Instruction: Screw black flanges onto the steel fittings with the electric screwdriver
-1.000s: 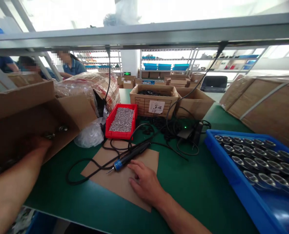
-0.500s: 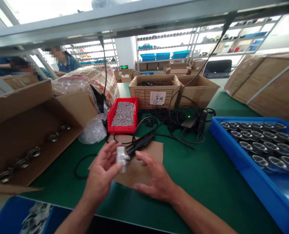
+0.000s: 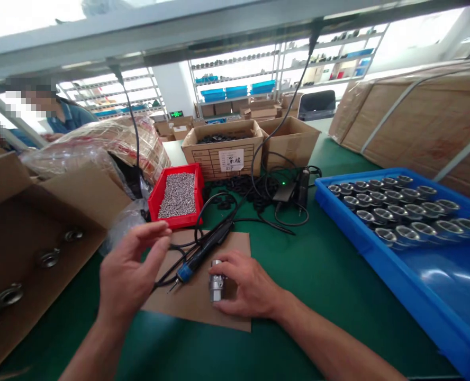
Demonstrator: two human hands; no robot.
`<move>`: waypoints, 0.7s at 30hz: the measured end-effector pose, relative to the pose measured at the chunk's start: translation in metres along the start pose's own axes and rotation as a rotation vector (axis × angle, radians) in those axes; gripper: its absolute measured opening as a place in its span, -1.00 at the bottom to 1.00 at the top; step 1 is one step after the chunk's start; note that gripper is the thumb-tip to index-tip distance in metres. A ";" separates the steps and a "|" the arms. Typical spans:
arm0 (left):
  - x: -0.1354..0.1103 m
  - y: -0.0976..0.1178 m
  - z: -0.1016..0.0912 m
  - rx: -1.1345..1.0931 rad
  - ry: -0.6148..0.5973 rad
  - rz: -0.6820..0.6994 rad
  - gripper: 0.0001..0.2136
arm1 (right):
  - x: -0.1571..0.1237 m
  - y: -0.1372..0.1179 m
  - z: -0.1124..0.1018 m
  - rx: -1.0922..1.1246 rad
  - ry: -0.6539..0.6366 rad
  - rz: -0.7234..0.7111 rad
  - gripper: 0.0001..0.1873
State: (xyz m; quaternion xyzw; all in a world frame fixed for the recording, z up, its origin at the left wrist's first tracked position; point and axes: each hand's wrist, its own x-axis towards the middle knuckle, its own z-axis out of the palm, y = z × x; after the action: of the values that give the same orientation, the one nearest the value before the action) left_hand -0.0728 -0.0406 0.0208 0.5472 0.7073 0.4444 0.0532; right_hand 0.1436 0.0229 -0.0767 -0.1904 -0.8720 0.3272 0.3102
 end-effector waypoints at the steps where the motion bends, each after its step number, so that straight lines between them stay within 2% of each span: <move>1: 0.022 0.002 0.003 0.033 0.068 0.064 -0.72 | 0.000 0.001 -0.001 -0.057 -0.013 0.024 -0.44; 2: 0.045 0.003 0.010 0.068 0.075 0.130 -0.72 | 0.001 0.003 -0.002 -0.106 -0.021 0.051 -0.46; 3: 0.068 0.003 0.021 0.113 0.026 0.196 -0.72 | 0.001 0.004 -0.002 -0.143 -0.027 0.078 -0.46; 6: 0.129 0.001 0.068 0.402 -0.320 0.401 -0.72 | 0.000 0.009 0.000 -0.204 -0.038 0.171 -0.41; 9: 0.167 -0.002 0.122 0.657 -0.646 0.490 -0.73 | 0.000 0.014 0.001 -0.209 -0.064 0.232 -0.43; 12: 0.178 -0.007 0.166 0.752 -0.832 0.487 -0.81 | 0.001 0.018 -0.001 -0.220 -0.051 0.215 -0.48; 15: 0.176 -0.015 0.193 0.833 -0.913 0.456 -0.81 | 0.003 0.017 -0.004 -0.270 -0.018 0.214 -0.49; 18: 0.170 -0.022 0.202 0.844 -0.903 0.436 -0.84 | 0.002 0.014 -0.005 -0.256 -0.044 0.218 -0.50; 21: 0.166 -0.019 0.198 0.782 -0.806 0.399 -0.81 | 0.001 0.013 -0.006 -0.202 -0.101 0.177 -0.50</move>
State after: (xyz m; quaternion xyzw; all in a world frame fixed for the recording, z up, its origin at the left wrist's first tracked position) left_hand -0.0412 0.2089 -0.0429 0.7741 0.6260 -0.0904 0.0272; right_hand 0.1492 0.0358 -0.0819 -0.2800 -0.8948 0.2731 0.2153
